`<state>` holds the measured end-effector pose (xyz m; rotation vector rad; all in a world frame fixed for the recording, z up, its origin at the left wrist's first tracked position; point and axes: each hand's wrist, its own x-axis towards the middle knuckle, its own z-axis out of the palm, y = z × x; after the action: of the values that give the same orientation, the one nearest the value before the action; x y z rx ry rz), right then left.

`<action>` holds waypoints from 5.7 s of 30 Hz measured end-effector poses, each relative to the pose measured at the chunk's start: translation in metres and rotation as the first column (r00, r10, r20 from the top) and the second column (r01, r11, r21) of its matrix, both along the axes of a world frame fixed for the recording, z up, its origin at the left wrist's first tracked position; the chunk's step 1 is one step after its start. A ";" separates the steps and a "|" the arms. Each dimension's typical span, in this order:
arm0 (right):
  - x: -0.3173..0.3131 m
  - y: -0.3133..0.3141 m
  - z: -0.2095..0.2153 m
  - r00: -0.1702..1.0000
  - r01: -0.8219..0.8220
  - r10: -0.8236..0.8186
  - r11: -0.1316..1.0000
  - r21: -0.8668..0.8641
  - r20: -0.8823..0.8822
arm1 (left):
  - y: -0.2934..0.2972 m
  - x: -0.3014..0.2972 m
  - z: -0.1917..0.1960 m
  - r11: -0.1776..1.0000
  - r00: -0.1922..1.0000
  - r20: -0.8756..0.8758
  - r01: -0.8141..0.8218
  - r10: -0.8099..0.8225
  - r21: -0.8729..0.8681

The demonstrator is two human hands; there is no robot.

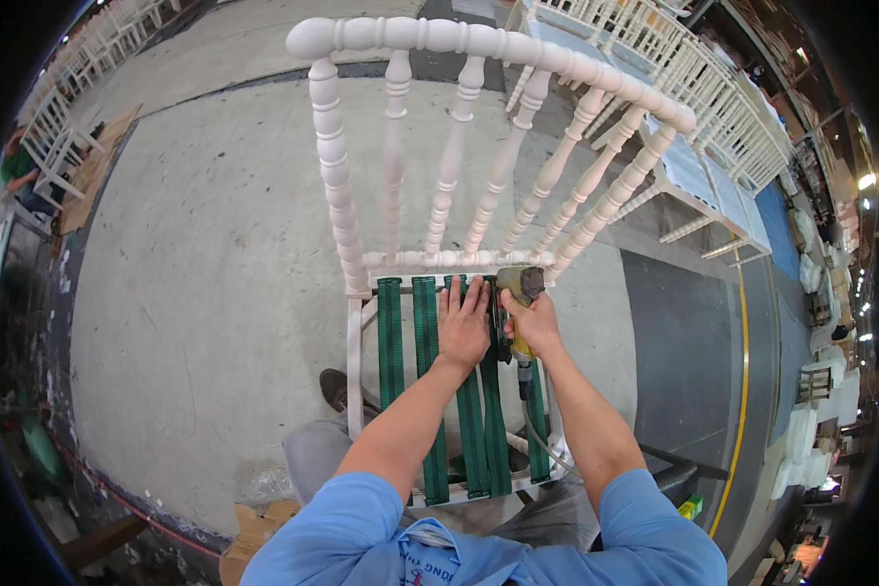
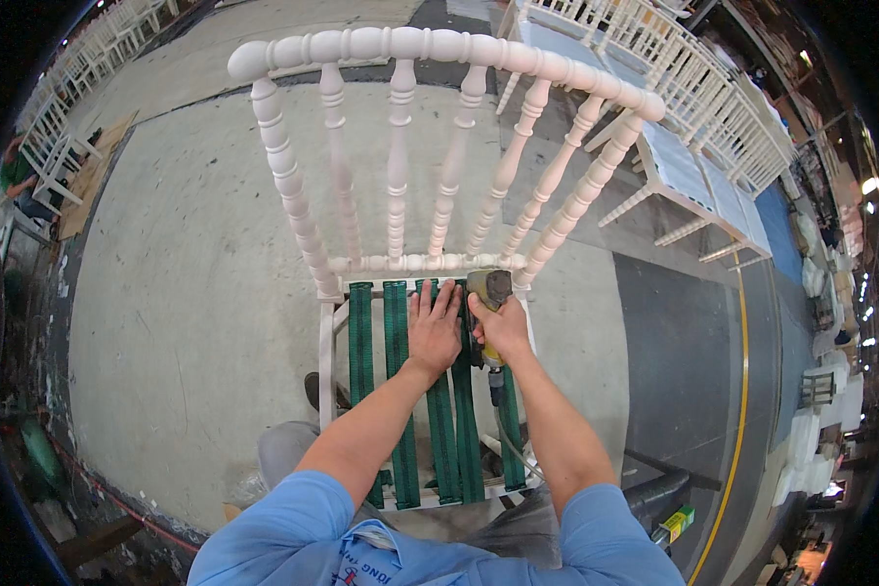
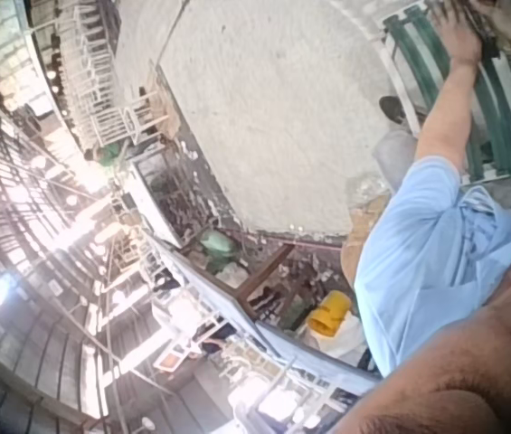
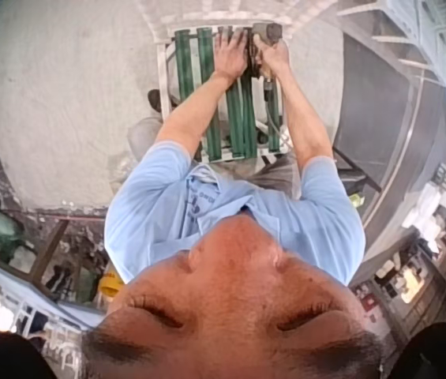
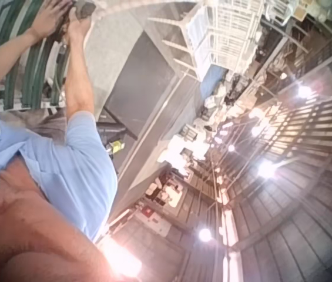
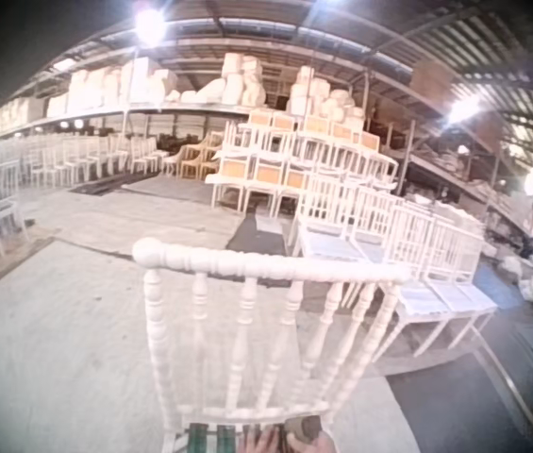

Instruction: The person attaches green webbing slings to the seat frame of a white wooden chair. They position each sling, secure it with a nail gun, and trim the excess with scissors. The process is repeated for multiple slings across the seat.

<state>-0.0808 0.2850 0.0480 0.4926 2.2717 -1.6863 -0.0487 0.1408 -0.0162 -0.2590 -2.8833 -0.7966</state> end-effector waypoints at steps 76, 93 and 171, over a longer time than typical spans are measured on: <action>0.481 0.288 0.243 0.435 0.897 -0.894 0.441 -0.038 -0.110 | 0.050 0.047 0.042 -0.003 0.471 0.734 -0.842 -0.489 0.539; 0.468 0.397 0.075 0.630 0.742 -0.719 0.669 0.046 0.293 | 0.033 0.254 0.043 0.126 0.131 0.788 -0.959 -0.602 0.256; 0.247 0.016 -0.121 0.553 0.808 -0.016 -0.232 -0.541 0.833 | 0.039 0.222 0.001 0.825 0.911 0.142 0.411 -0.387 -0.388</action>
<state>0.1666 0.3010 -0.0728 1.2927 -0.2048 -2.4115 0.1736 0.1802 -0.0155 -0.9300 -3.0648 -0.2222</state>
